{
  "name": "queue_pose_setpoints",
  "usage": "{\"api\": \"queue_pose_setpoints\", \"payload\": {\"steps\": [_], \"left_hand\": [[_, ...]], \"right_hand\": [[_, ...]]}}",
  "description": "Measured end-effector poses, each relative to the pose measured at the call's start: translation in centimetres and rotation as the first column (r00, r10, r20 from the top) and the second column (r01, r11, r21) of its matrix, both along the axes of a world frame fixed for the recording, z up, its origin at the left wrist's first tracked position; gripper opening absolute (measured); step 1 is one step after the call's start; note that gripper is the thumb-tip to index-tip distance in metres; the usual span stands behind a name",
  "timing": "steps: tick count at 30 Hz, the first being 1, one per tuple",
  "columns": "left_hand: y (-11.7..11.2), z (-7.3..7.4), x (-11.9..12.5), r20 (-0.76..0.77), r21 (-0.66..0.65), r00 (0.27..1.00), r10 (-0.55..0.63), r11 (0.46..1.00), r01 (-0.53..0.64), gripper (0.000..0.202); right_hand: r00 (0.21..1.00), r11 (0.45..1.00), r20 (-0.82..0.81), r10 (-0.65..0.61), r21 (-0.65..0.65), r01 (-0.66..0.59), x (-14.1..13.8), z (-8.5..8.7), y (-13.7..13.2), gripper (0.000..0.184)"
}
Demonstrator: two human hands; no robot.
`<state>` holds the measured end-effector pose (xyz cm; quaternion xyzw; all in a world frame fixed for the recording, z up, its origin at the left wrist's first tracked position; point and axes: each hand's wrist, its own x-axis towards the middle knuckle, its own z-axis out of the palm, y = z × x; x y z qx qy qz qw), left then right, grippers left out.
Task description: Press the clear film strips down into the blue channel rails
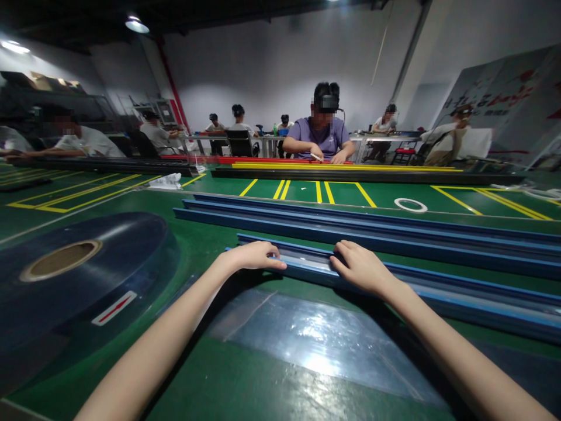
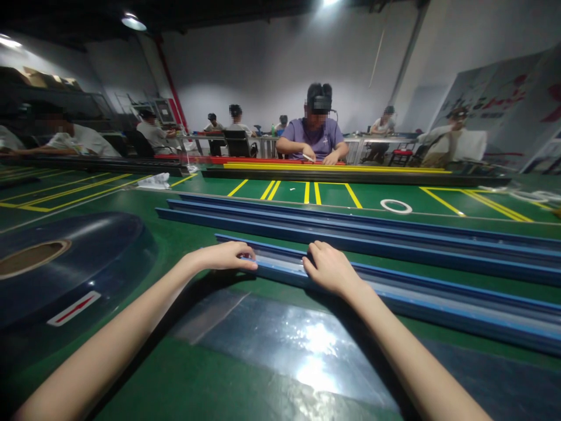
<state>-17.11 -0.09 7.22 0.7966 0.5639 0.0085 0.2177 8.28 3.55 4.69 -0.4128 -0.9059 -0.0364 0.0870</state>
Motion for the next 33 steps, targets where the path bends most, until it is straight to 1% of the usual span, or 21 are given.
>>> {"api": "queue_pose_setpoints", "payload": {"steps": [2, 4, 6, 9, 13, 21, 28, 33], "left_hand": [[0.1, 0.0, -0.4, 0.025, -0.046, 0.999, -0.022, 0.999, 0.023, 0.039], [0.3, 0.0, -1.0, 0.063, -0.092, 0.998, -0.018, 0.995, 0.024, 0.041], [0.6, -0.1, -1.5, 0.079, -0.122, 0.997, 0.015, 0.992, -0.005, 0.044], [1.0, -0.2, -2.2, 0.061, -0.153, 0.996, 0.069, 0.986, -0.059, 0.048], [1.3, -0.3, -2.8, 0.075, -0.178, 0.992, 0.097, 0.981, -0.083, 0.048], [1.3, 0.0, -3.2, 0.037, -0.178, 0.993, 0.115, 0.978, -0.106, 0.046], [1.5, -0.4, -3.1, 0.009, -0.149, 0.992, 0.123, 0.981, -0.121, 0.046], [1.5, -0.4, -3.0, -0.009, -0.137, 0.993, 0.115, 0.984, -0.115, 0.046]], "right_hand": [[1.0, 1.0, 0.001, -0.004, -0.005, 0.004, 0.0, 0.0, 0.0, 0.026], [1.0, 1.0, 0.0, -0.006, -0.009, 0.006, 0.1, 0.0, 0.0, 0.026], [1.0, 1.0, 0.0, -0.01, -0.011, 0.01, 0.1, 0.0, 0.0, 0.025], [1.0, 1.0, 0.001, -0.016, -0.016, 0.016, 0.0, 0.1, 0.0, 0.024], [1.0, 0.999, -0.013, -0.01, -0.031, 0.009, 0.0, 0.1, 0.0, 0.023], [0.999, 0.998, -0.032, -0.012, -0.062, 0.01, 0.1, 0.0, 0.1, 0.023], [0.999, 0.998, -0.032, -0.008, -0.062, 0.006, 0.1, -0.1, 0.2, 0.022], [1.0, 0.998, -0.023, -0.01, -0.061, 0.009, 0.1, -0.2, 0.3, 0.024]]}}
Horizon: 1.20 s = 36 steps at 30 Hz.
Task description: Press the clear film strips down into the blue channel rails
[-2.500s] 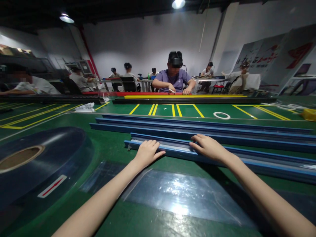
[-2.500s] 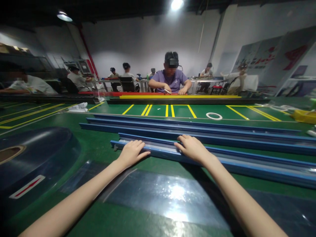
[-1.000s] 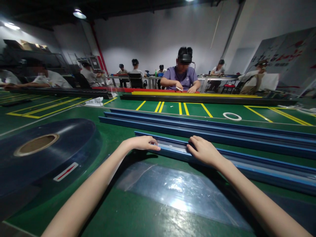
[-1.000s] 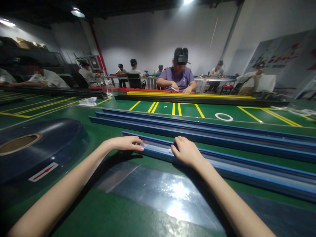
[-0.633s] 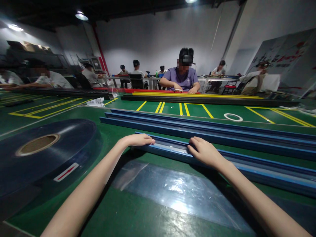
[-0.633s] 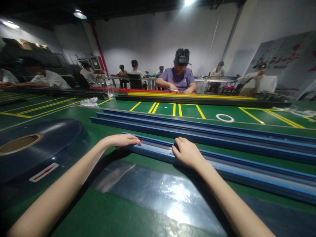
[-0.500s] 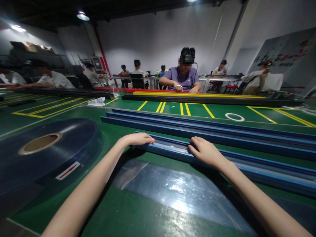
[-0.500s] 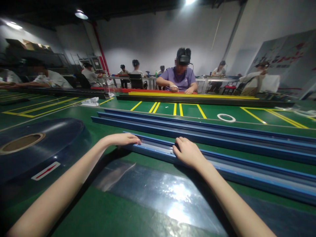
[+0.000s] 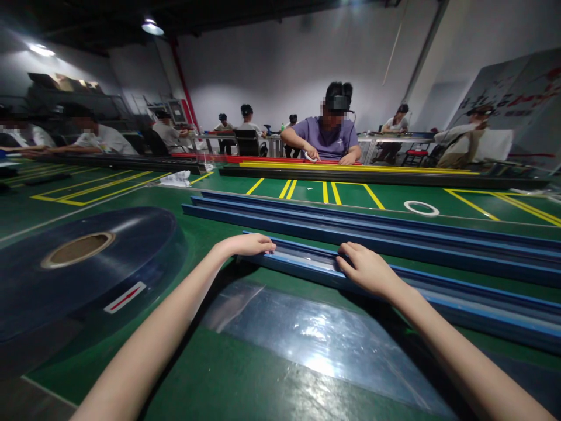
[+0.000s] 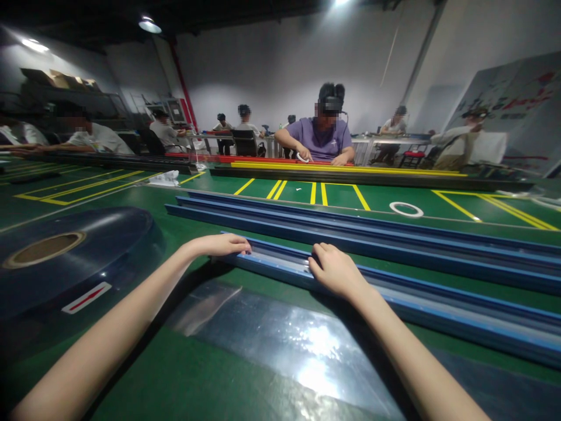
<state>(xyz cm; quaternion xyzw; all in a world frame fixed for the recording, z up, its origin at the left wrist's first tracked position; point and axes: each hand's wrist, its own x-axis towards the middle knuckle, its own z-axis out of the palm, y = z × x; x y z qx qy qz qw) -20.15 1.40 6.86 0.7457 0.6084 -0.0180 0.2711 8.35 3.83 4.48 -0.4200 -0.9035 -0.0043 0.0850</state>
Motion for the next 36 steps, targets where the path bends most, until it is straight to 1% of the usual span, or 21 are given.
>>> {"api": "queue_pose_setpoints", "payload": {"steps": [3, 5, 14, 18, 25, 28, 31, 33, 36], "left_hand": [[0.0, 0.0, -0.1, 0.011, 0.002, 1.0, -0.01, 1.0, 0.01, 0.047], [0.0, 0.1, -0.1, 0.009, 0.007, 1.0, 0.004, 1.0, -0.004, 0.047], [-0.4, 0.9, -0.1, -0.062, 0.025, 0.996, 0.061, 0.998, -0.06, 0.052], [-0.4, 1.0, -0.6, -0.039, 0.02, 0.997, 0.06, 0.998, -0.059, 0.053], [-0.5, 1.4, -1.5, -0.068, 0.008, 0.996, 0.062, 0.998, -0.062, 0.054], [-0.8, 1.8, -1.5, -0.091, 0.007, 0.993, 0.07, 0.998, -0.069, 0.052], [-1.0, 2.1, -1.4, -0.103, 0.004, 0.994, 0.047, 0.999, -0.047, 0.052], [-1.0, 2.2, -1.3, -0.111, 0.006, 0.993, 0.042, 0.999, -0.042, 0.052], [-0.9, 2.0, -1.3, -0.129, 0.02, 0.989, 0.071, 0.997, -0.069, 0.052]], "right_hand": [[1.0, 1.0, 0.002, 0.004, -0.005, -0.004, 0.0, 0.0, 0.0, 0.024], [1.0, 1.0, 0.001, 0.005, -0.006, -0.005, 0.0, 0.0, 0.0, 0.024], [1.0, 1.0, -0.003, 0.005, -0.012, -0.005, 0.0, 0.1, -0.1, 0.024], [1.0, 1.0, -0.006, 0.003, -0.016, -0.003, 0.0, 0.1, -0.1, 0.024], [1.0, 1.0, -0.006, 0.008, -0.022, -0.008, -0.1, 0.2, -0.1, 0.024], [1.0, 1.0, -0.011, 0.008, -0.022, -0.008, -0.1, 0.2, -0.1, 0.024], [1.0, 1.0, -0.011, 0.006, -0.02, -0.006, -0.1, 0.3, -0.2, 0.024], [1.0, 1.0, -0.009, 0.005, -0.016, -0.005, -0.1, 0.3, -0.2, 0.024], [1.0, 1.0, -0.01, 0.007, -0.012, -0.008, -0.1, 0.2, -0.2, 0.023]]}}
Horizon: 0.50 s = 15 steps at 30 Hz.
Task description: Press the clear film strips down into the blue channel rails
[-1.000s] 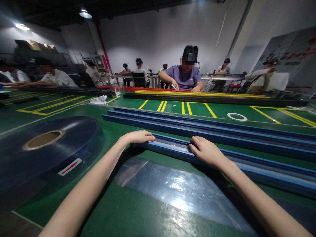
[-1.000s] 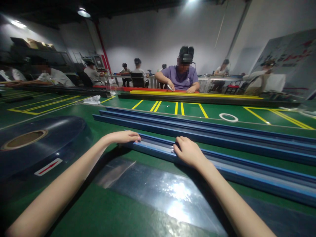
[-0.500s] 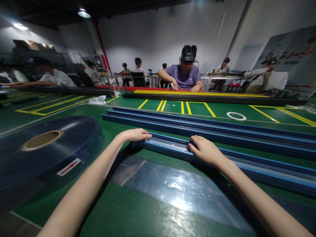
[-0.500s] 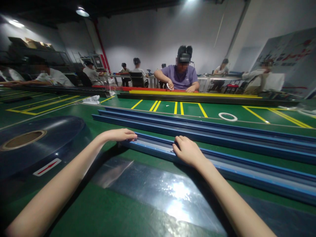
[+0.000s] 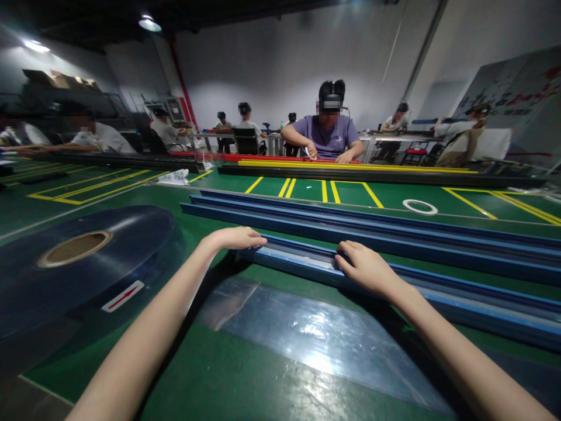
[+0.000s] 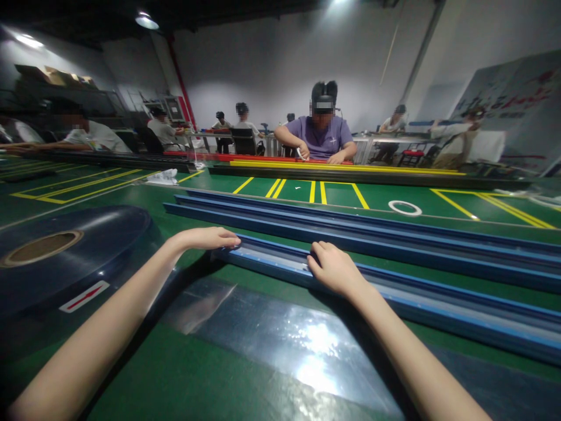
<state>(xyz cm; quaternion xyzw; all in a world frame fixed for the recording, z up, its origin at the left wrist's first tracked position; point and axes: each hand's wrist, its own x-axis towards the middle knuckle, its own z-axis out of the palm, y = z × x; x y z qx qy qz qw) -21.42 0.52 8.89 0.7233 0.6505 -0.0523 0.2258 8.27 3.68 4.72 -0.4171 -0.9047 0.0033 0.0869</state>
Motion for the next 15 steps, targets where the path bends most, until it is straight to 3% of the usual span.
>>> {"api": "queue_pose_setpoints", "payload": {"steps": [7, 15], "left_hand": [[0.4, -0.5, -0.5, -0.019, 0.005, 0.999, 0.033, 0.999, -0.033, 0.055], [0.0, -0.1, 0.6, -0.059, 0.011, 0.998, 0.038, 0.999, -0.038, 0.053]], "right_hand": [[1.0, 1.0, 0.001, -0.003, -0.009, 0.003, 0.0, 0.0, 0.0, 0.023], [1.0, 1.0, -0.009, 0.001, -0.016, -0.002, 0.0, 0.1, 0.0, 0.024]]}}
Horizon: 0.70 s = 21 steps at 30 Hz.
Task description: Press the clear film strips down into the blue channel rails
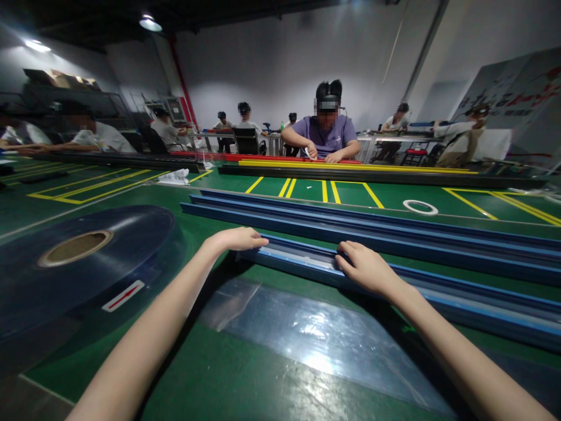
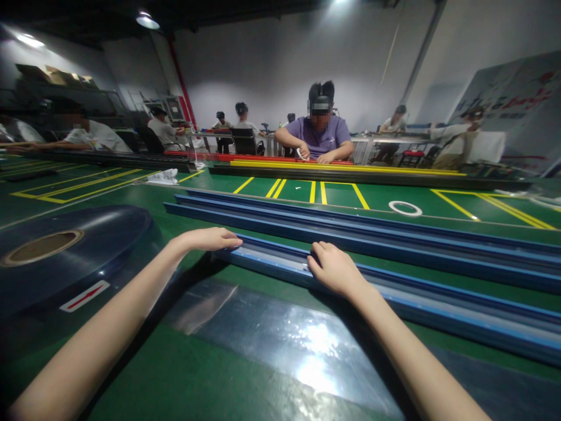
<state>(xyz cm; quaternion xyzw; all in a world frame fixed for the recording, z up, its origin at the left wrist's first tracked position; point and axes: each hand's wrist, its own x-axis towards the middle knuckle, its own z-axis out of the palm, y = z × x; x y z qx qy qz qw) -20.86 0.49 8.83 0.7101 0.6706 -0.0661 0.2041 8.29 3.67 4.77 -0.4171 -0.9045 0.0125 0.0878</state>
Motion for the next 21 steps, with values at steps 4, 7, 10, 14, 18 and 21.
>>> {"api": "queue_pose_setpoints", "payload": {"steps": [4, 7, 10, 14, 18, 21], "left_hand": [[-0.1, 0.2, 0.4, -0.02, 0.01, 1.0, 0.02, 1.0, -0.02, 0.052], [-0.1, 0.2, 0.2, -0.035, 0.013, 0.999, 0.035, 0.999, -0.035, 0.053], [-0.1, 0.4, -0.1, -0.1, 0.017, 0.992, 0.075, 0.997, -0.074, 0.053], [-0.5, 1.1, -0.4, -0.192, 0.124, 0.967, 0.169, 0.981, -0.146, 0.052], [-0.9, 1.5, 0.3, -0.218, 0.248, 0.951, 0.22, 0.955, -0.164, 0.046], [-1.0, 1.0, 1.7, -0.187, 0.362, 0.967, 0.173, 0.927, -0.096, 0.039]], "right_hand": [[1.0, 1.0, -0.004, -0.005, 0.001, 0.005, 0.0, 0.0, 0.0, 0.023], [1.0, 1.0, -0.002, -0.004, 0.0, 0.004, 0.0, -0.1, 0.1, 0.023], [1.0, 1.0, 0.003, -0.002, 0.0, 0.002, 0.0, -0.1, 0.1, 0.023], [1.0, 1.0, 0.009, 0.003, 0.003, -0.003, 0.0, -0.1, 0.1, 0.024], [1.0, 1.0, 0.006, 0.003, -0.002, -0.003, 0.0, 0.0, 0.1, 0.023], [1.0, 1.0, 0.005, 0.003, -0.001, -0.003, 0.0, 0.0, 0.0, 0.023]]}}
